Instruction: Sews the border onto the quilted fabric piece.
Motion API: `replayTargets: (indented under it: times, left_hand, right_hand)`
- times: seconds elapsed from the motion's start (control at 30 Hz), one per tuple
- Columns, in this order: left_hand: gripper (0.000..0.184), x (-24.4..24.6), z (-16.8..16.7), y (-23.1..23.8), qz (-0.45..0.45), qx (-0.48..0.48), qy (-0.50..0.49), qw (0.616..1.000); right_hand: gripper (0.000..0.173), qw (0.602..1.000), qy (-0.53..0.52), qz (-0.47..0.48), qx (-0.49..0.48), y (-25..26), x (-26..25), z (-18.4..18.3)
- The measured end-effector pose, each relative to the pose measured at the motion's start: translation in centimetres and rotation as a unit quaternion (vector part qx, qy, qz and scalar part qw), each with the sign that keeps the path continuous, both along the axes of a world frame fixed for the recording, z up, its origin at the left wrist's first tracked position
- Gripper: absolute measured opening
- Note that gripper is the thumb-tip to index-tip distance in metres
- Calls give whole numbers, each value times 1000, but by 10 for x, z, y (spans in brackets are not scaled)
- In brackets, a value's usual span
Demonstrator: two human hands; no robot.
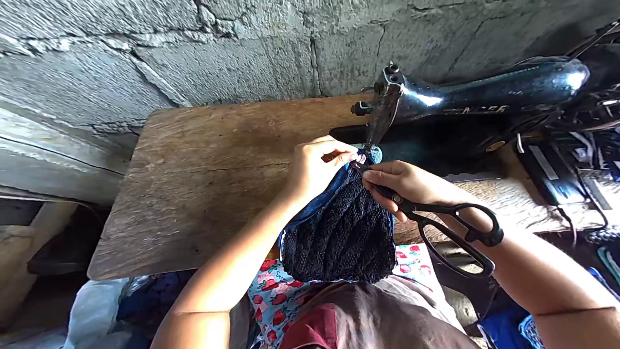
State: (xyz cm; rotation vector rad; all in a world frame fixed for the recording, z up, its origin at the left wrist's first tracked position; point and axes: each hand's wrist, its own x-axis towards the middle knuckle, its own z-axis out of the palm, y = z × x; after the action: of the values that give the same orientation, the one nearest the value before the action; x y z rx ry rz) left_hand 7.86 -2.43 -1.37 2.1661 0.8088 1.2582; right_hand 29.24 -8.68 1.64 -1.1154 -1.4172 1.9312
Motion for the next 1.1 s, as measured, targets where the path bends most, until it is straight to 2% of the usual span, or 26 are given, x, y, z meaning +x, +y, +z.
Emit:
replayTargets:
  times: [0.23,0.5,0.57,0.63,0.7,0.73,0.77,0.8,0.87,0.93,1.0,1.1]
  left_hand:
    - [10,1,5,0,1,-6,5,1000]
    - [8,6,3,-5,-3,-6,26,1000]
    - [11,-3,10,2,6,-14,5,1000]
    - [16,-29,24,18,60,-16,1,998]
    - [22,-66,35,35,190,17,59,980]
    - [25,-82,39,39,266,38,113,957]
    - [27,-92,43,37,321,29,168,932]
    - [29,-93,45,28,340,6,210,917]
    - [37,-73,32,-9,280,-66,284,915]
    - [53,-49,-5,-46,174,-120,353,911]
    - [70,-41,-42,-63,104,-103,407,901]
    - [68,-65,-58,-25,49,-45,426,902]
  right_hand:
    - [35,1000,-15,5,-22,10,-10,-2]
    - [41,999,13,10,-48,16,-16,-9]
    - [39,999,1,13,-41,12,-13,-4]
    - [38,999,-35,16,-27,5,-1,3]
    - [35,992,-126,8,7,0,19,3]
    - [33,977,-208,0,49,0,31,1]
    - [32,945,-311,-16,99,2,42,-2]
    - [33,893,-425,-29,144,6,51,-6]
    - [35,791,-578,-78,185,15,60,-16]
    - [39,729,-648,-101,197,29,63,-29]
    - [44,684,-698,-91,192,45,57,-36]
    - [49,657,-727,-87,181,69,47,-42]
